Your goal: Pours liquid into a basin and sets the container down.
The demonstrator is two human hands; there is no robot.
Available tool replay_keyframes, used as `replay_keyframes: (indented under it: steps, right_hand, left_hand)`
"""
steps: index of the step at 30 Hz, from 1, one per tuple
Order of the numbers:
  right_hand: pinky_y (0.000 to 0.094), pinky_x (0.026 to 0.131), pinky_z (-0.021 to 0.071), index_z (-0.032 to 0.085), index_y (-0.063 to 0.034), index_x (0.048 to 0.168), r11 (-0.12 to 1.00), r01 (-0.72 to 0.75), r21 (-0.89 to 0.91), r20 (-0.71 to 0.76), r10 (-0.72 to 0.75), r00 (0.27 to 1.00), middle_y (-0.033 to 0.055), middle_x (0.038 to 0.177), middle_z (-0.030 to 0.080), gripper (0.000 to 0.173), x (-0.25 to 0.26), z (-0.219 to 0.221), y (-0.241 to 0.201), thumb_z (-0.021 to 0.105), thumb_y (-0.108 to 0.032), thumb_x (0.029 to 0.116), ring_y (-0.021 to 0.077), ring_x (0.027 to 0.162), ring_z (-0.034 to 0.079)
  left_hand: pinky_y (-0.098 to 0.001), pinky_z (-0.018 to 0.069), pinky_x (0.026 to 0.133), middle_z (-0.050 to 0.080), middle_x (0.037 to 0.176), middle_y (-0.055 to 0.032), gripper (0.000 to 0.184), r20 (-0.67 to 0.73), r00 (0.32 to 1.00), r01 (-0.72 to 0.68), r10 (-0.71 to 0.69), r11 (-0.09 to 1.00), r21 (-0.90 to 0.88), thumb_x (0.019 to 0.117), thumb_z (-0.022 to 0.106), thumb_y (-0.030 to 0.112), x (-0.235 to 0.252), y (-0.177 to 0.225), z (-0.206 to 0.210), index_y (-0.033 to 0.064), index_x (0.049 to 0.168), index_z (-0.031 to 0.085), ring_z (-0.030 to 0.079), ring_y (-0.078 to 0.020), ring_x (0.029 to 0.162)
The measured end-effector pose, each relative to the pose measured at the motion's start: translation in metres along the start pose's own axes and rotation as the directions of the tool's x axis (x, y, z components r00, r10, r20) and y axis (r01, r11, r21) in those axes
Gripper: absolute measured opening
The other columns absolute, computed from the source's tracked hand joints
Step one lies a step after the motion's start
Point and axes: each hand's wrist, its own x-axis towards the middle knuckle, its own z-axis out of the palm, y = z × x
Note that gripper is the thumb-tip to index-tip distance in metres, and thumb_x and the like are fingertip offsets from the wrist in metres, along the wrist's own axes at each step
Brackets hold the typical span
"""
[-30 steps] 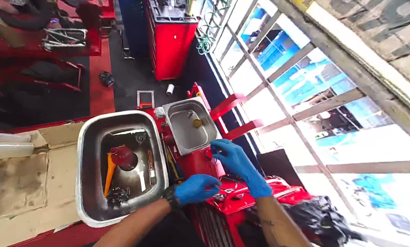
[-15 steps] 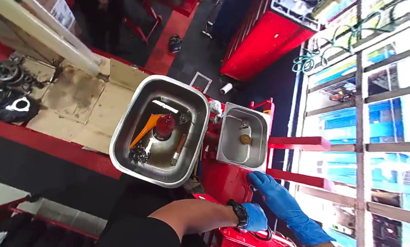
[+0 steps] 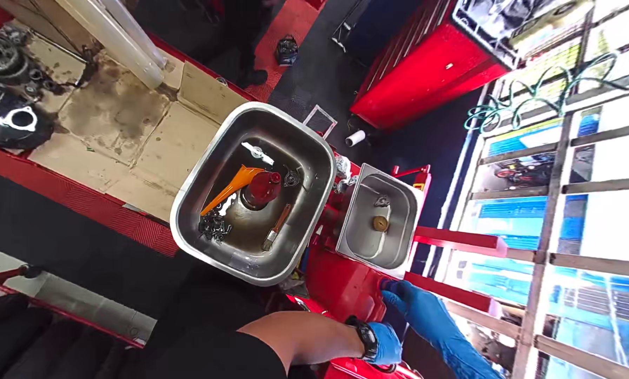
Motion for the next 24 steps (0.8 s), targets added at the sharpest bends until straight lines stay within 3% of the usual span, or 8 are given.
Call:
replay_keyframes:
  steps: [5,7,9,11,15,19,21,24]
  right_hand:
    - [0.0501,0.088,0.0589,0.063,-0.0005,0.131,0.836,0.394,-0.382,-0.119,-0.467,0.876,0.0226,0.119,0.067,0.043,-0.004,0.012,0.013,0.062,0.012,0.0896,0.0387,0.109,0.069]
    - [0.0476,0.085,0.06,0.063,0.0001,0.132,0.802,0.416,-0.429,-0.171,-0.524,0.835,0.022,0.121,0.068,0.048,-0.005,0.018,0.015,0.06,0.016,0.0871,0.0373,0.108,0.07]
    - [0.0517,0.088,0.0589,0.061,-0.0013,0.137,0.881,0.336,-0.332,-0.162,-0.404,0.9,0.0223,0.124,0.068,0.044,-0.007,0.016,0.009,0.062,0.006,0.0934,0.0381,0.111,0.069]
    - [0.0597,0.091,0.0553,0.058,-0.002,0.138,0.979,0.118,-0.165,-0.054,-0.128,0.99,0.0245,0.121,0.068,0.043,-0.008,0.008,-0.002,0.063,-0.024,0.1023,0.0419,0.109,0.069]
    - [0.0635,0.084,0.0523,0.069,-0.0011,0.109,0.966,-0.257,-0.033,0.029,0.258,0.966,0.0246,0.1,0.071,0.073,-0.005,0.006,-0.013,0.039,-0.067,0.1021,0.0439,0.101,0.069]
    - [0.0593,0.095,0.0524,0.059,-0.003,0.133,0.994,-0.038,-0.106,0.016,0.04,0.999,0.0228,0.123,0.065,0.051,-0.012,-0.01,-0.019,0.064,-0.042,0.1001,0.0411,0.115,0.065]
    - [0.0602,0.088,0.0547,0.06,-0.0007,0.127,0.993,-0.009,-0.119,-0.044,0.004,0.999,0.024,0.116,0.067,0.04,-0.015,-0.002,-0.023,0.057,-0.034,0.1042,0.0428,0.108,0.068]
    - [0.0643,0.082,0.0529,0.064,0.0003,0.117,0.993,-0.116,-0.028,-0.086,0.113,0.99,0.0254,0.1,0.07,0.051,-0.008,-0.002,-0.019,0.046,-0.046,0.1076,0.0453,0.097,0.07]
  left_hand:
    - [-0.0548,0.0446,0.107,0.068,0.124,-0.0218,0.022,-0.012,1.0,-0.026,0.027,1.0,0.013,0.1007,0.053,0.0,0.002,-0.002,0.003,-0.0059,0.114,0.069,0.06,-0.0378,0.123]
    - [-0.0545,0.0448,0.107,0.068,0.123,-0.0219,0.022,-0.012,0.999,-0.031,0.031,0.999,0.008,0.1009,0.053,0.001,0.0,-0.002,0.003,-0.006,0.114,0.069,0.061,-0.0375,0.123]
    - [-0.0552,0.0454,0.106,0.068,0.122,-0.0227,0.021,-0.02,0.999,-0.025,0.025,1.0,0.0,0.1007,0.054,0.001,-0.002,-0.003,0.002,-0.0062,0.112,0.07,0.061,-0.0383,0.122]
    - [-0.0556,0.0447,0.107,0.068,0.122,-0.0234,0.021,-0.013,1.0,-0.012,0.012,1.0,-0.005,0.1005,0.055,0.002,-0.001,-0.003,0.002,-0.0066,0.113,0.07,0.061,-0.0389,0.122]
    - [-0.0574,0.0437,0.108,0.067,0.121,-0.0253,0.02,0.025,1.0,-0.012,0.012,1.0,-0.007,0.0997,0.056,0.002,0.002,0.0,0.004,-0.0082,0.112,0.069,0.061,-0.041,0.121]
    - [-0.0575,0.0442,0.108,0.067,0.121,-0.0265,0.02,0.024,1.0,-0.002,0.002,1.0,0.011,0.0992,0.055,-0.002,0.001,-0.001,0.003,-0.0094,0.111,0.068,0.061,-0.0419,0.121]
    - [-0.0567,0.0449,0.107,0.067,0.122,-0.0256,0.02,0.035,0.999,-0.01,0.008,0.999,0.049,0.0991,0.055,-0.002,0.003,0.0,0.005,-0.0087,0.112,0.068,0.061,-0.041,0.121]
    - [-0.0558,0.0431,0.11,0.066,0.125,-0.0251,0.021,0.022,1.0,-0.005,0.004,1.0,0.015,0.1003,0.054,0.0,0.004,0.001,0.003,-0.0082,0.115,0.068,0.059,-0.0406,0.124]
